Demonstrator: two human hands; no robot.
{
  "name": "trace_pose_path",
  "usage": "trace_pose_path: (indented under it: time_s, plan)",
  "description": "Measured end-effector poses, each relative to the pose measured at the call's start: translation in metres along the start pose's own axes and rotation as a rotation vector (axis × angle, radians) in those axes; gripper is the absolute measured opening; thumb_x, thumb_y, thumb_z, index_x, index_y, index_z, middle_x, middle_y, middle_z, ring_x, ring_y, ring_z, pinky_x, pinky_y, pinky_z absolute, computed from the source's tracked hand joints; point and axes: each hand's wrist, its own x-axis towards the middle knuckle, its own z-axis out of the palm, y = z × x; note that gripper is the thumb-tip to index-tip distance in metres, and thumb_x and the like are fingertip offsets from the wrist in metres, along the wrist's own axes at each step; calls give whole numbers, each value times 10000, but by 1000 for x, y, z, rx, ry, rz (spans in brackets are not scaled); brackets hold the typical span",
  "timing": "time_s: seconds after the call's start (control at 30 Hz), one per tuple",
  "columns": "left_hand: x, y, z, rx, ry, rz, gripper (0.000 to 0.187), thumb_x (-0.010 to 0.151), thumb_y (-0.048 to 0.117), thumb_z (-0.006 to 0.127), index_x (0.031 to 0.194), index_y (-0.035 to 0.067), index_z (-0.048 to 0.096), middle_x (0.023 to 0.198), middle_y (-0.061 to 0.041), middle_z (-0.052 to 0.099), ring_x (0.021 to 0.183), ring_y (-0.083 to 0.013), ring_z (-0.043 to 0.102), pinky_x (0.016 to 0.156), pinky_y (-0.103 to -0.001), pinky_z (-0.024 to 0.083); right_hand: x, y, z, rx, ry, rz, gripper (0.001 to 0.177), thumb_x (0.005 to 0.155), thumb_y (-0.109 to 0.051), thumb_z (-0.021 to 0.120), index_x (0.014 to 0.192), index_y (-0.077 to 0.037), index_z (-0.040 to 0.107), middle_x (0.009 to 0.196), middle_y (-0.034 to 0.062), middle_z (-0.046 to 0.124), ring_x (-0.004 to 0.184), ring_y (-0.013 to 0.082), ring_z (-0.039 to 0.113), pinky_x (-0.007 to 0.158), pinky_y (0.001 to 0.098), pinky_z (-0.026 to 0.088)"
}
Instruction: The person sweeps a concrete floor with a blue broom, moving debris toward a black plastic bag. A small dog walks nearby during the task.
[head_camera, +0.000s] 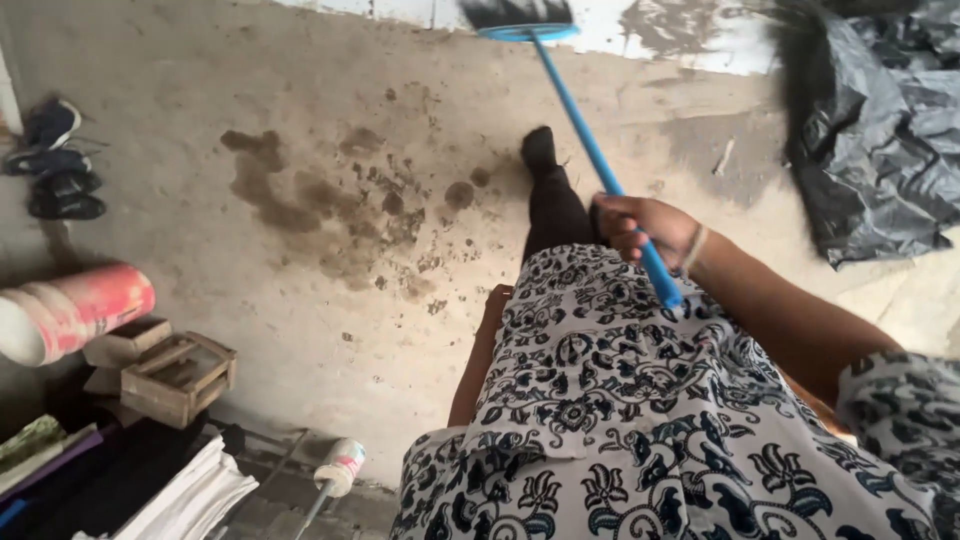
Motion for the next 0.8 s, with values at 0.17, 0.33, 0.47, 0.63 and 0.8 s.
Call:
trace_pose_path:
  time_s: [0.17, 0.33, 0.47, 0.63, 0.8]
  plan:
    - [1, 31, -47, -2, -12, -70, 454, 924, 459, 622, 1274, 178, 692, 1288, -144, 695, 1287, -392, 598, 1106, -540, 459, 108, -55, 31, -367, 22, 133, 434, 1087, -283, 472, 682, -152, 390, 547, -110, 287, 399, -9, 369, 373, 120, 368]
    - [63, 79, -117, 136, 54, -51, 916, 906, 611, 594, 1615, 83, 353, 1411, -211, 619, 1368, -395, 542, 1144, -571, 426, 194, -125, 13, -155, 138, 196, 316, 1068, -178, 476, 763, -163, 394, 565, -142, 337, 402, -30, 383, 376, 121, 326]
    - [34, 182, -185, 111, 94, 27, 509, 898, 526, 544, 1200, 139, 681, 1097, -160, 743, 1170, -381, 666, 1049, -550, 492, 199, -148, -63, 253, 161, -36, 291, 1055, -121, 534, 794, -153, 410, 610, -143, 336, 447, -52, 408, 407, 102, 369]
    - [53, 226, -219, 64, 127, 5, 466, 831, 458, 645, 1194, 170, 689, 1106, -116, 726, 1095, -313, 696, 981, -492, 527, 92, -160, -122, 550, 337, -423, 283, 1074, -71, 578, 853, -161, 426, 671, -159, 337, 464, -92, 424, 419, 55, 335]
    - [53, 279, -232, 241, -5, 56, 531, 887, 519, 588, 1285, 170, 637, 1243, -115, 693, 1226, -336, 641, 1037, -532, 505, 69, -140, -145, 375, 726, -431, 249, 1056, -170, 547, 828, -138, 451, 622, -135, 333, 455, -48, 403, 422, 116, 339]
